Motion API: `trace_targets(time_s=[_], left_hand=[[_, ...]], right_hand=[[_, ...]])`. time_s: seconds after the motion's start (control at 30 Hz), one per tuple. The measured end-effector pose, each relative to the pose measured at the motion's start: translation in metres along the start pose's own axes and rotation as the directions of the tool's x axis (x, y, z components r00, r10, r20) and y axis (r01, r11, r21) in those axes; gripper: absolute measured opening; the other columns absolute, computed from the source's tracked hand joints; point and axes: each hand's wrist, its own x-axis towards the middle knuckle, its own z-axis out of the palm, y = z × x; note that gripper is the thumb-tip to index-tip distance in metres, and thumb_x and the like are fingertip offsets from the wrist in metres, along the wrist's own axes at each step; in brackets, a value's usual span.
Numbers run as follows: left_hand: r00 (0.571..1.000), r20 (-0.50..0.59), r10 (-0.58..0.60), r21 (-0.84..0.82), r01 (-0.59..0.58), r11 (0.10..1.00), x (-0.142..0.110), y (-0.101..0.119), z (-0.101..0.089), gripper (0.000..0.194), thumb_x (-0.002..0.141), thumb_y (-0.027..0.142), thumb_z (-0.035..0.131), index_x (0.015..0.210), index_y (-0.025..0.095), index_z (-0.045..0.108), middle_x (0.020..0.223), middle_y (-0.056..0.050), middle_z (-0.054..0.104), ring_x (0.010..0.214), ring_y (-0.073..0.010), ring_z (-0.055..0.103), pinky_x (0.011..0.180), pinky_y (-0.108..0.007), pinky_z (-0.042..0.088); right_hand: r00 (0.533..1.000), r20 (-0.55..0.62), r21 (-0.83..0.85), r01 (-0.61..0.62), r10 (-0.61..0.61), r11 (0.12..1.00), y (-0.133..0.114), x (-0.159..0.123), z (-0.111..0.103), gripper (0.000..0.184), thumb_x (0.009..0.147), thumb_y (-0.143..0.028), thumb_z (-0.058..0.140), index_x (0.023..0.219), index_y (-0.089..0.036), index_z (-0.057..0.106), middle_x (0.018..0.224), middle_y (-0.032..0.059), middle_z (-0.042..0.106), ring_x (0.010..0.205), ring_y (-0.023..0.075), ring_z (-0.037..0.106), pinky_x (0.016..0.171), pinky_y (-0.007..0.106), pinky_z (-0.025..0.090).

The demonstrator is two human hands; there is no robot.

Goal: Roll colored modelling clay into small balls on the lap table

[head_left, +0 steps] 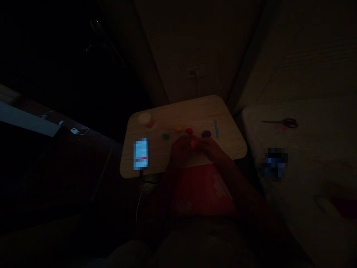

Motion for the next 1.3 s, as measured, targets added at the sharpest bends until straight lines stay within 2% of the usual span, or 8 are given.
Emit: trace_targets(time_s=[0.23,0.33,0.43,0.67,0.83,1.0,1.1,1.3], left_hand=[[0.998,0.015,-0.058,-0.014,0.058,0.998,-0.001,-0.005,-0.001,0.035,0.087,0.046,0.077,0.113,0.022,0.081,0.121,-0.012,0.078,0.115,-0.028,0.072,0.104,-0.046,0.057],[0.998,0.047,-0.049,-0.033,0.051,0.998,0.0,-0.008,0.0,0.041,0.088,0.048,0.076,0.121,0.025,0.078,0.129,-0.011,0.075,0.122,-0.0285,0.069,0.109,-0.046,0.055],[0.997,0.068,-0.043,-0.047,0.046,0.998,0.002,-0.009,0.0,0.042,0.09,0.048,0.073,0.126,0.026,0.076,0.134,-0.011,0.072,0.127,-0.0285,0.067,0.112,-0.047,0.052],[0.995,0.008,-0.102,-0.056,0.102,0.993,0.001,-0.007,-0.002,0.039,0.091,0.049,0.072,0.116,0.021,0.079,0.123,-0.012,0.077,0.117,-0.0284,0.072,0.104,-0.044,0.057],[0.992,-0.028,-0.122,-0.03,0.121,0.992,-0.001,-0.003,0.001,0.035,0.092,0.049,0.071,0.106,0.018,0.08,0.114,-0.012,0.079,0.108,-0.0251,0.074,0.099,-0.04,0.057],[0.989,-0.031,-0.148,0.004,0.148,0.989,-0.002,-0.001,0.003,0.036,0.098,0.048,0.063,0.107,0.017,0.08,0.109,-0.01,0.08,0.1,-0.0226,0.075,0.092,-0.036,0.059],[0.992,-0.036,-0.121,0.081,0.123,0.989,-0.003,-0.001,0.004,0.037,0.1,0.047,0.059,0.105,0.018,0.08,0.106,-0.01,0.08,0.097,-0.0223,0.075,0.092,-0.036,0.059],[1.0,0.001,0.012,0.213,-0.012,0.977,-0.003,-0.004,0.005,0.03,0.102,0.036,0.056,0.111,0.021,0.08,0.117,-0.01,0.079,0.109,-0.0239,0.073,0.1,-0.041,0.057]], right_hand=[[0.997,-0.008,-0.105,0.073,-0.074,0.992,0.0,-0.001,0.002,0.053,0.075,-0.069,0.077,0.071,-0.017,0.066,0.066,0.002,0.058,0.057,0.0116,0.047,0.052,0.026,0.037],[0.994,-0.021,-0.058,0.102,-0.104,0.993,0.002,-0.001,0.002,0.051,0.075,-0.067,0.078,0.07,-0.018,0.065,0.066,0.0018,0.058,0.056,0.011,0.046,0.052,0.025,0.036],[0.997,-0.032,-0.014,0.073,-0.074,0.997,0.004,0.0,0.001,0.049,0.073,-0.066,0.08,0.076,-0.018,0.069,0.069,0.0031,0.062,0.057,0.0122,0.05,0.051,0.025,0.038],[0.999,-0.037,-0.069,-0.004,0.002,0.998,-0.002,0.0,0.006,0.051,0.075,-0.065,0.081,0.077,-0.016,0.071,0.072,0.0097,0.069,0.061,0.0158,0.058,0.053,0.028,0.046],[1.0,0.003,-0.041,-0.001,0.001,0.999,0.001,-0.001,0.005,0.049,0.078,-0.065,0.079,0.078,-0.016,0.071,0.074,0.01,0.072,0.065,0.0173,0.063,0.057,0.029,0.049],[1.0,0.026,0.038,-0.002,0.001,0.999,0.01,0.003,0.003,0.056,0.072,-0.072,0.078,0.076,-0.017,0.071,0.072,0.0098,0.073,0.064,0.019,0.068,0.058,0.03,0.054],[1.0,0.02,0.026,-0.002,0.001,1.0,0.01,0.004,0.004,0.056,0.072,-0.072,0.078,0.075,-0.017,0.072,0.071,0.0088,0.073,0.064,0.0185,0.069,0.059,0.028,0.055],[0.998,-0.024,-0.177,0.045,-0.05,0.983,0.01,0.006,0.006,0.049,0.08,-0.065,0.076,0.079,-0.016,0.076,0.073,0.0101,0.076,0.064,0.0191,0.068,0.06,0.029,0.054]])
